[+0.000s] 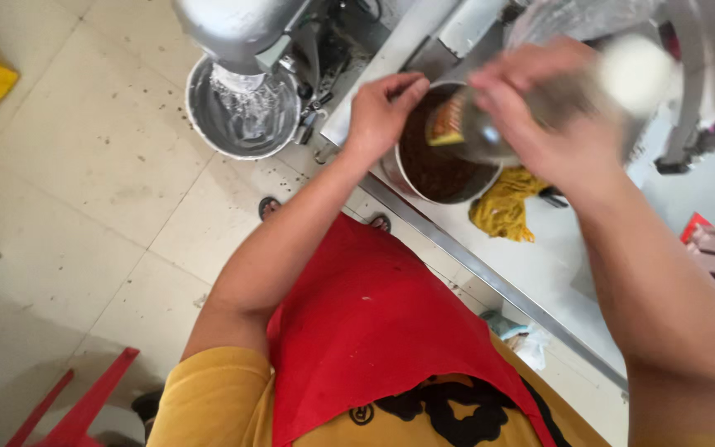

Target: The person mixes a dark liquid in a metal container using a glass bottle as a stirrer, periodically shaking the bottle and tapping it against the rim.

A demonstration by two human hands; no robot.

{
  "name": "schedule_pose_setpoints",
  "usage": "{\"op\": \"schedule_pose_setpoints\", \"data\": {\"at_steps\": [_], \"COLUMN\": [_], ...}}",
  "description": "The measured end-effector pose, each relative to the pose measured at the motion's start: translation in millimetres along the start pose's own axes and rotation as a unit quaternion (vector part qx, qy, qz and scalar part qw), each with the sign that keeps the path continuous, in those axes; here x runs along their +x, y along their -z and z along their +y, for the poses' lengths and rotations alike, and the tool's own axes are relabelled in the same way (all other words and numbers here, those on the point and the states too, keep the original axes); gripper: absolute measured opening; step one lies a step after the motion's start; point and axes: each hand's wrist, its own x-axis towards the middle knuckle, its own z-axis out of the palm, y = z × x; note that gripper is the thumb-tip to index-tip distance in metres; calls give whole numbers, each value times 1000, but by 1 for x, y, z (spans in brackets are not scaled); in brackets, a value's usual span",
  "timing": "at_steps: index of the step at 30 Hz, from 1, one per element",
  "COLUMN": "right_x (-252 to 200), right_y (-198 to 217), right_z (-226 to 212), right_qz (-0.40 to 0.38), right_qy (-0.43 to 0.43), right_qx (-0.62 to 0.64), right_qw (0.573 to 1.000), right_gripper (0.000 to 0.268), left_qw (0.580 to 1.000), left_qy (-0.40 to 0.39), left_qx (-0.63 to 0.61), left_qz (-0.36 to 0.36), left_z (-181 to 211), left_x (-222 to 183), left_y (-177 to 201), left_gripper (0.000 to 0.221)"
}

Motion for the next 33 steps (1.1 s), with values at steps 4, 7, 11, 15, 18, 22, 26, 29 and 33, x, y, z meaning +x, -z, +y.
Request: {"op": "schedule_pose_setpoints", "data": {"at_steps": [4,7,11,15,18,22,26,29,33], "right_x": [0,14,1,16,-6,-4,-1,-3,15], "right_y": [-50,-30,-30,-52,-14,-45,-33,-23,-49], "right_z": [14,18,4,28,7,23,17,9,23], "right_qz": [-23,-9,49,27,49,-7,-12,-4,-22], "right_qy": [37,-65,-85,-19,-90,88,-69,-7,28], "right_qx": [-77,-3,39,-76,25,-60,-1,50,-40], "right_qw": [996,998,994,997,994,994,998,999,999], "right_gripper": [22,15,13,20,12,21,15,14,15], "left_qw": [999,990,992,991,998,998,998,996,992], "left_qy": [-26,-121,5,100,-1,-24,-42,-16,55], "left_qx": [-11,-42,-118,-52,-56,-49,-40,-55,-90], "left_qz": [38,66,-50,-78,-5,23,-2,-66,-72], "left_z": [-13,-25,-27,-23,-17,-5,-6,-11,-7], "left_x": [-47,-52,-13,-2,-17,-50,-28,-1,17], "left_y": [-2,-8,-4,6,6,4,9,-3,3], "left_gripper": [34,38,39,43,37,36,36,35,32]}}
